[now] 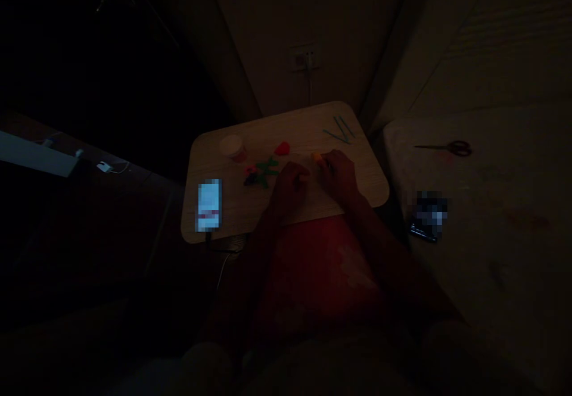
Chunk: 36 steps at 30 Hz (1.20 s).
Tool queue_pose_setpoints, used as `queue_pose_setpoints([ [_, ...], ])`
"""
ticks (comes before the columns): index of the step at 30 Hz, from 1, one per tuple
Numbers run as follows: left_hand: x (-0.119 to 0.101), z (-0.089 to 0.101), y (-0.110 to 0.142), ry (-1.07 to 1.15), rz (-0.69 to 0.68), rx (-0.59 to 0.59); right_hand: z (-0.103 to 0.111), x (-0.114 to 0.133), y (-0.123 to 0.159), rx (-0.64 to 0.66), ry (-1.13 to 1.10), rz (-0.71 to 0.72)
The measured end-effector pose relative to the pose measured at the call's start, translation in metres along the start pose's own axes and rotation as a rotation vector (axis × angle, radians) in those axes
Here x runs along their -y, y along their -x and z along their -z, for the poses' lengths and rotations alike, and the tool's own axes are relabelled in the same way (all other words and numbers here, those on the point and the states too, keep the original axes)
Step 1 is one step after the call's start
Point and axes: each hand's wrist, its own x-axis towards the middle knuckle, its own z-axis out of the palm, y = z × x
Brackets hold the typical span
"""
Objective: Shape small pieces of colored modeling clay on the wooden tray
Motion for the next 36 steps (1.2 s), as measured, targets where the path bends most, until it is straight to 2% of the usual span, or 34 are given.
queue_pose_setpoints([
  [7,0.011,-0.005,0.003,0.047,-0.01,-0.021,0.0,0.002,0.001,0.035,-0.009,0.053],
  [10,0.017,-0.008,0.005,0.088,0.012,-0.123,-0.001,0.0,0.001,0.049,-0.064,0.082],
  [13,0.014,-0.005,0.006,0.121,0.019,-0.223,0.002,0.001,0.002,0.161,-0.158,0.086],
  [17,0.006,0.003,0.006,0.144,-0.087,-0.142,0.011,0.011,0.001,0.334,-0.341,0.077],
  [23,0.0,0.008,0.011,0.123,-0.108,-0.138,0.016,0.03,0.0,0.394,-0.557,0.037],
  [25,-0.002,0.009,0.014,0.086,-0.109,-0.148,0.015,0.033,0.002,0.432,-0.576,0.014],
  [30,-0.007,0.013,0.02,-0.037,-0.151,-0.175,0.016,0.036,0.007,0.473,-0.464,-0.015],
  [36,-0.017,0.013,0.022,-0.073,-0.204,-0.215,0.019,0.044,0.01,0.455,-0.58,-0.165],
])
